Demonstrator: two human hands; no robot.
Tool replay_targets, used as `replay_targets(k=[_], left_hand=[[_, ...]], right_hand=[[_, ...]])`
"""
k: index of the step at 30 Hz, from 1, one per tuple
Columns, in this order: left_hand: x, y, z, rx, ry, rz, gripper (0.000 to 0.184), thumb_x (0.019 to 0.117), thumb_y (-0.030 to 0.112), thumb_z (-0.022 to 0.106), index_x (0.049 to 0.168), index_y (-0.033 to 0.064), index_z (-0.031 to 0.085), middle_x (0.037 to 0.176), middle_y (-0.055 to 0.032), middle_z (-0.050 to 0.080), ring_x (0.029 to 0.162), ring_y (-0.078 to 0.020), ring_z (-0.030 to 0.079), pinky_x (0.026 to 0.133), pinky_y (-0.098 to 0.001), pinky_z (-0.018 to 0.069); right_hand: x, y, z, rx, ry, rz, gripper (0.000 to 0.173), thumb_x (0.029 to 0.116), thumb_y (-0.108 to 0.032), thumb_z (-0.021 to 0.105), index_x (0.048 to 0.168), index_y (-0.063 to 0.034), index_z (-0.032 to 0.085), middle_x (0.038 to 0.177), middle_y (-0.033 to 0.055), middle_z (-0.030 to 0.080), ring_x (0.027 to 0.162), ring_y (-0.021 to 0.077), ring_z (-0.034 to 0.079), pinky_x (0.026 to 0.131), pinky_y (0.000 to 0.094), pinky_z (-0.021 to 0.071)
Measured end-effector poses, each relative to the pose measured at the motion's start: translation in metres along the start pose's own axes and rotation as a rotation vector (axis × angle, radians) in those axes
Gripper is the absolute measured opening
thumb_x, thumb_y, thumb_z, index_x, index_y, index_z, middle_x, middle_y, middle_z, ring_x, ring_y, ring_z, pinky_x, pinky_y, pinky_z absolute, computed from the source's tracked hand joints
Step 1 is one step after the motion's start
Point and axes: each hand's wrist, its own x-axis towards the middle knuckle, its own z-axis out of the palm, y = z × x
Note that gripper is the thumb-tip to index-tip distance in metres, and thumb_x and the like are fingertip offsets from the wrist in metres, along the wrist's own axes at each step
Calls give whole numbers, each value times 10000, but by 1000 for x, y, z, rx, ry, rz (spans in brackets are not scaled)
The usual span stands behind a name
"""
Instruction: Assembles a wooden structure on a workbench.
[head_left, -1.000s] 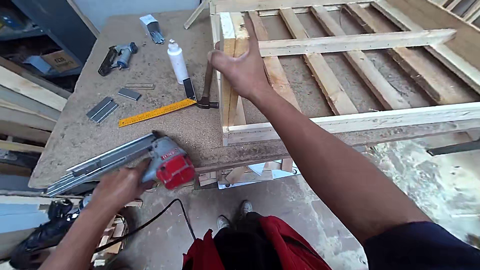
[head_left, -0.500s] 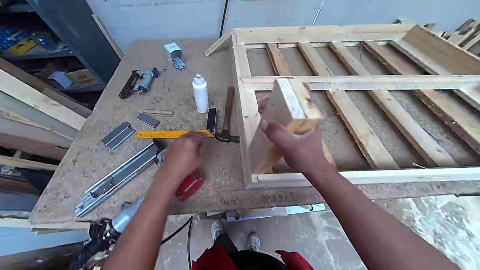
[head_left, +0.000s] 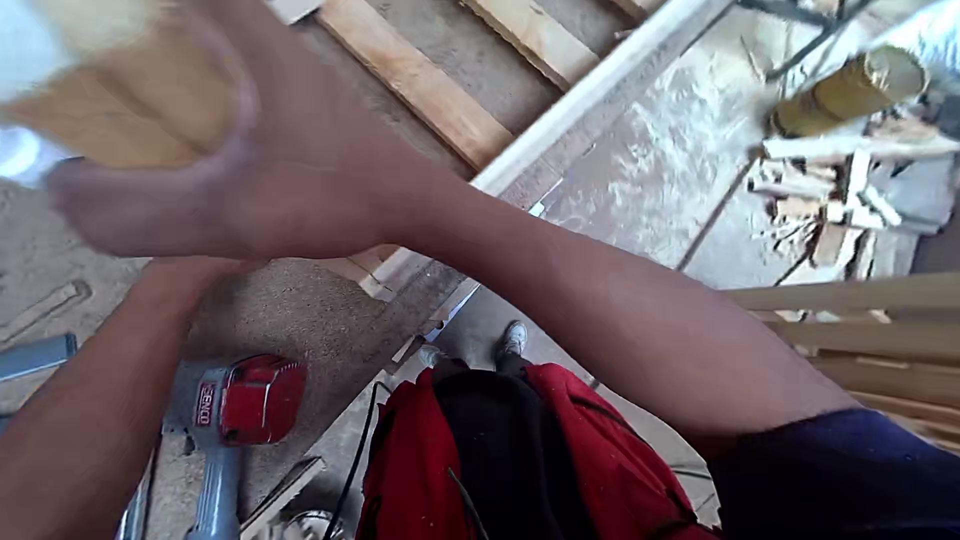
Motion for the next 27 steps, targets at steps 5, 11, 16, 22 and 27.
replay_targets(k=[5,11,16,22,27], left_hand=[[-17,-16,12,-119,345,-165,487,928,285,680,1222,-94,601,1227,-341,619,1216,-484,584,996,-726,403],[-55,4,-25,-1244,1056,-245,280,971,180,591,1243,120,569,1139,-39,707,1066,-217,686,912,-469,584],[-162,44,-44,-1274,1328,134,343,1091,158,295,1213,11,581,1233,-128,656,1169,-247,618,1044,-404,497],[-375,176,98,-1296,1712,-385,229,1000,162,528,983,-42,631,864,-101,677,835,-156,670,822,-332,574],[-333,361,163,-2030,1414,-205,485,1020,578,458,981,162,704,628,73,564,581,-91,613,665,-341,597]], right_hand=[[7,16,0,-8,-80,11,685,754,-308,868,1296,15,600,1174,111,655,1119,153,627,926,278,540],[4,-1,-9,131,-102,67,848,775,-201,844,1485,29,441,1261,152,654,1127,181,653,913,335,582],[-3,-19,-21,146,-139,154,855,792,-210,829,1507,-8,405,1179,134,690,1068,170,686,889,364,599],[-53,-44,-69,48,-184,171,572,819,-277,809,1285,-30,585,1015,57,697,905,100,692,802,316,602],[-71,-51,-92,115,-282,151,291,873,-271,806,986,-30,689,809,38,693,747,108,694,715,323,613]])
